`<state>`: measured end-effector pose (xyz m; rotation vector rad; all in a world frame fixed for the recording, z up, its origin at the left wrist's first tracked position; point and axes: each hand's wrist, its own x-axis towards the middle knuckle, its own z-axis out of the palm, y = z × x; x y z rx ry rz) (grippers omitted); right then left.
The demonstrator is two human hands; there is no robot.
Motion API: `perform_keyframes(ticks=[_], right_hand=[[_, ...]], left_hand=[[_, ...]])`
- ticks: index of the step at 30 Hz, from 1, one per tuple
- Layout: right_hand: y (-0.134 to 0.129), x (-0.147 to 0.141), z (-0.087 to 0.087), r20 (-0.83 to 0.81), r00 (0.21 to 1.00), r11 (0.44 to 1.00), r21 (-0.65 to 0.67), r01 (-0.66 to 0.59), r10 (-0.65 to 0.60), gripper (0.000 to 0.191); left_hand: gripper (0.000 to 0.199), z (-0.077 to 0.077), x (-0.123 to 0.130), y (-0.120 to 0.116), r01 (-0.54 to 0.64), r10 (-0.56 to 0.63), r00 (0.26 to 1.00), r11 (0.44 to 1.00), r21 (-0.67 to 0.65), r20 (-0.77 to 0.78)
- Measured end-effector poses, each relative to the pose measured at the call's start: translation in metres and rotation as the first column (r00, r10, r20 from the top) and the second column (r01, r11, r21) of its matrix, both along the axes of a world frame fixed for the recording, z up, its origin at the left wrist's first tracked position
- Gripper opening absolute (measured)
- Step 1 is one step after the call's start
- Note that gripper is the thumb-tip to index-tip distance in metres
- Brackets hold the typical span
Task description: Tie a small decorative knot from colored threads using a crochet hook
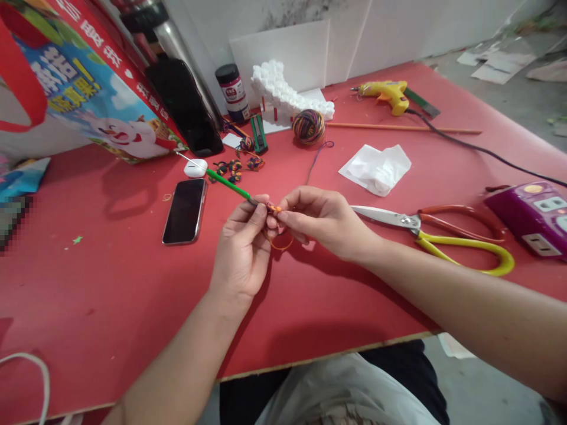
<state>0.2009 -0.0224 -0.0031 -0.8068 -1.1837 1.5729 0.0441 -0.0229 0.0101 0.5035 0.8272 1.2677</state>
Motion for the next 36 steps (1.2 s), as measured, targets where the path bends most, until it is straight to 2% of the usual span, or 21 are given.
perform_keyframes(ticks=[5, 8, 12, 15, 19, 25, 30, 36], right_hand=[[0.002, 0.000, -0.002, -0.037, 0.999, 0.999, -0.031, 0.029, -0.031, 0.035], [0.002, -0.001, 0.001, -0.043, 0.996, 0.996, -0.058, 0.072, -0.074, 0.035], [-0.002, -0.002, 0.005, -0.012, 0.996, 0.996, -0.034, 0.087, -0.088, 0.046], [-0.006, -0.004, 0.002, 0.003, 0.998, 0.998, 0.014, 0.055, -0.055, 0.048], [-0.008, -0.008, -0.003, 0.046, 0.994, 0.993, 0.059, 0.098, -0.101, 0.050], [-0.005, -0.017, -0.003, 0.026, 0.990, 0.989, -0.030, 0.142, -0.141, 0.061], [-0.005, -0.017, -0.002, -0.041, 0.991, 0.991, -0.043, 0.127, -0.129, 0.057], [-0.009, -0.014, 0.004, 0.068, 0.974, 0.976, 0.031, 0.214, -0.215, 0.056]], left_hand=[[0.019, 0.002, 0.002, -0.001, 0.004, -0.003, 1.000, 1.000, 0.023, -0.020], [0.022, 0.004, 0.004, -0.001, -0.055, 0.054, 0.997, 0.998, -0.012, -0.056], [0.019, 0.004, 0.004, -0.001, -0.124, 0.121, 0.986, 0.992, -0.017, -0.119], [0.012, 0.001, 0.003, -0.001, -0.136, 0.142, 0.973, 0.990, 0.042, -0.183], [0.009, -0.006, 0.002, -0.004, -0.191, 0.237, 0.923, 0.966, 0.174, -0.303], [0.013, -0.013, 0.004, -0.013, -0.103, 0.288, 0.822, 0.923, 0.370, -0.492], [0.014, -0.011, 0.006, -0.014, -0.099, 0.309, 0.802, 0.913, 0.397, -0.511], [0.017, -0.012, 0.006, -0.013, -0.066, 0.306, 0.787, 0.905, 0.420, -0.535]])
